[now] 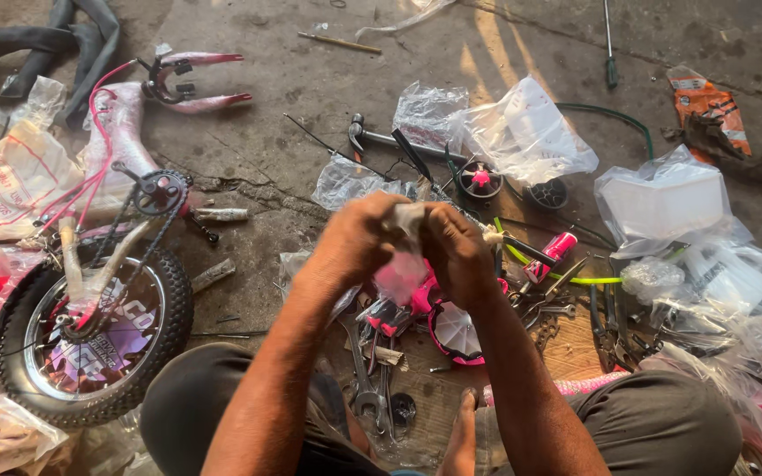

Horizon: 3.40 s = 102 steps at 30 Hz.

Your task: The person is assembling a pink children's bicycle. They remove protective wrapping from the handlebar, attach pink handlebar grips, and use pliers to secure a cable. The person then unpacks and attaches a pink brake lever to the handlebar.

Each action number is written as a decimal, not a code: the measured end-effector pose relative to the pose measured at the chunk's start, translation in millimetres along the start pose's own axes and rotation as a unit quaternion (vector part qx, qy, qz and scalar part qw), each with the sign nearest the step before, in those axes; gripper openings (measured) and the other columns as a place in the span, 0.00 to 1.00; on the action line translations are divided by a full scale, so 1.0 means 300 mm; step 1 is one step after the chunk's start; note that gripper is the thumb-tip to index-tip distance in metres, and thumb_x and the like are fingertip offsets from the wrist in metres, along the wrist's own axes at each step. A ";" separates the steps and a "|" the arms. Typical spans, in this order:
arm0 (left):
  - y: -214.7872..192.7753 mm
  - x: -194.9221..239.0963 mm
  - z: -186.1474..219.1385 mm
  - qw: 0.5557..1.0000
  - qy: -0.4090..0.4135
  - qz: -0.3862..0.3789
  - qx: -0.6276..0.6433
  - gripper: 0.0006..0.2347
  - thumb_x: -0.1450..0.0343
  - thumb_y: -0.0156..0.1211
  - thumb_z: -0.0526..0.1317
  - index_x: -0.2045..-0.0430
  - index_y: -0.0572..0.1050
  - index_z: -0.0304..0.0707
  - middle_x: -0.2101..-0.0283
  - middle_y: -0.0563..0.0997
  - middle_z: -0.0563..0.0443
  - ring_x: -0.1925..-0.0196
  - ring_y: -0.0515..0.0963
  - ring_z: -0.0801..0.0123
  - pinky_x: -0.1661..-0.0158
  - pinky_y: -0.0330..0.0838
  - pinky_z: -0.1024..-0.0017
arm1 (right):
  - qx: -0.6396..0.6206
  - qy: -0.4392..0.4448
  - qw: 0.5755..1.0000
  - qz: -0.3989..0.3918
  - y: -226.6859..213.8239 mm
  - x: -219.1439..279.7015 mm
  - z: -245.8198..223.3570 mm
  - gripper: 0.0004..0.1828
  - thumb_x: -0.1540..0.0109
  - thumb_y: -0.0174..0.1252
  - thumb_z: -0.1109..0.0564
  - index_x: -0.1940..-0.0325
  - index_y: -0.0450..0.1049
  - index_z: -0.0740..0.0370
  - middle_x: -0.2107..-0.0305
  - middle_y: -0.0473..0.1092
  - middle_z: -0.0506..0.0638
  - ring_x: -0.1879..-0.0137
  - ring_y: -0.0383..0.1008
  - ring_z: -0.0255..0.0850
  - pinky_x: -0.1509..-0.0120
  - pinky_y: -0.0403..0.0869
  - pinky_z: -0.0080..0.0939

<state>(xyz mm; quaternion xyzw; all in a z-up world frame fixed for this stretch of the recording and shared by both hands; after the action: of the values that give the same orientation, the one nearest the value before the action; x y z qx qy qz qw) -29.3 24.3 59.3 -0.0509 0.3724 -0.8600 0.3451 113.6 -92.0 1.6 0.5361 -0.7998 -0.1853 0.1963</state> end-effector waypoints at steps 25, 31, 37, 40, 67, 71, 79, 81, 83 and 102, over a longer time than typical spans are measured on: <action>-0.165 -0.058 -0.016 0.972 -0.068 0.221 -0.033 0.12 0.33 0.68 0.42 0.61 0.82 0.33 0.56 0.83 0.37 0.55 0.83 0.48 0.53 0.75 0.57 | 0.737 0.272 0.611 0.094 -1.085 -0.052 0.312 0.39 0.46 0.67 0.38 0.33 0.69 0.52 0.46 0.74 0.63 0.40 0.74 0.58 0.37 0.72 0.57; -0.124 -0.051 -0.023 0.979 -0.048 0.196 -0.028 0.12 0.34 0.68 0.41 0.62 0.81 0.32 0.56 0.83 0.37 0.55 0.83 0.46 0.54 0.75 0.56 | 0.721 0.337 0.586 0.151 -0.979 -0.025 0.194 0.25 0.43 0.65 0.38 0.50 0.83 0.54 0.57 0.81 0.55 0.50 0.81 0.50 0.44 0.76 0.54; -0.112 -0.049 0.019 0.977 0.031 0.209 -0.003 0.13 0.33 0.70 0.40 0.58 0.79 0.33 0.56 0.82 0.38 0.54 0.83 0.49 0.51 0.75 0.58 | 0.759 0.024 0.620 0.199 -0.582 -0.006 -0.196 0.19 0.45 0.67 0.50 0.49 0.80 0.48 0.63 0.78 0.53 0.56 0.79 0.51 0.50 0.74 0.53; -0.071 -0.043 0.096 0.956 0.181 0.227 -0.035 0.21 0.41 0.71 0.38 0.54 0.77 0.32 0.52 0.81 0.33 0.50 0.81 0.44 0.45 0.70 0.53 | 0.789 -0.204 0.566 0.128 -0.309 0.069 -0.340 0.13 0.42 0.66 0.52 0.53 0.81 0.50 0.66 0.76 0.52 0.60 0.77 0.51 0.56 0.73 0.52; -0.021 -0.020 -0.026 0.991 0.063 0.090 0.082 0.07 0.34 0.63 0.30 0.65 0.80 0.42 0.67 0.79 0.47 0.65 0.82 0.55 0.65 0.75 0.63 | 0.782 -0.148 0.603 0.054 -0.407 0.025 0.703 0.14 0.45 0.63 0.51 0.59 0.77 0.59 0.61 0.74 0.58 0.52 0.75 0.55 0.47 0.71 0.61; -0.117 -0.032 0.021 0.974 0.110 0.182 0.076 0.06 0.32 0.67 0.32 0.64 0.78 0.39 0.64 0.81 0.47 0.63 0.83 0.56 0.63 0.76 0.66 | 0.641 -0.275 0.703 -0.141 -0.243 0.046 0.770 0.16 0.44 0.56 0.64 0.51 0.76 0.59 0.56 0.71 0.54 0.53 0.74 0.54 0.48 0.70 0.54; -0.210 -0.038 0.056 0.975 0.079 0.205 0.025 0.08 0.33 0.64 0.29 0.64 0.79 0.40 0.66 0.79 0.46 0.66 0.82 0.55 0.66 0.75 0.64 | 0.734 -0.090 0.650 -0.174 -0.004 -0.045 0.862 0.05 0.46 0.58 0.61 0.66 0.75 0.59 0.57 0.70 0.59 0.56 0.72 0.57 0.51 0.69 0.57; -0.206 -0.033 0.038 0.975 0.082 0.206 0.017 0.08 0.33 0.64 0.28 0.64 0.79 0.41 0.66 0.78 0.46 0.66 0.82 0.55 0.66 0.75 0.63 | 0.714 -0.151 0.661 -0.176 0.004 -0.051 0.820 0.04 0.46 0.58 0.60 0.68 0.75 0.59 0.60 0.71 0.57 0.55 0.72 0.56 0.49 0.70 0.55; -0.192 -0.022 0.020 0.972 0.099 0.212 0.014 0.08 0.33 0.65 0.29 0.64 0.78 0.41 0.65 0.78 0.46 0.64 0.82 0.54 0.65 0.75 0.62 | 0.684 -0.247 0.664 -0.175 -0.008 -0.048 0.776 0.04 0.43 0.55 0.62 0.66 0.75 0.59 0.63 0.72 0.55 0.55 0.72 0.54 0.49 0.71 0.52; 0.096 -0.044 0.002 0.994 0.107 0.026 0.009 0.06 0.37 0.67 0.33 0.71 0.80 0.45 0.69 0.78 0.48 0.66 0.79 0.49 0.67 0.71 0.55 | 0.841 0.053 0.517 0.151 -0.956 -0.120 0.384 0.15 0.39 0.52 0.58 0.49 0.77 0.57 0.55 0.73 0.60 0.46 0.73 0.54 0.43 0.65 0.59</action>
<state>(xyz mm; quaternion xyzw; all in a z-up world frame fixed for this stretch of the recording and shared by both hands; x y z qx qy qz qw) -3.0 18.4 42.5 0.0547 0.4004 -0.8547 0.3258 292.0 -150.9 -246.4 0.3315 -0.6399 0.6348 -0.2787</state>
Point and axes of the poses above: each hand's wrist, its own x-axis away from the middle knuckle, its own y-axis out of the palm, z = x × y, the point moved 2 cm from there along -x, towards the middle knuckle
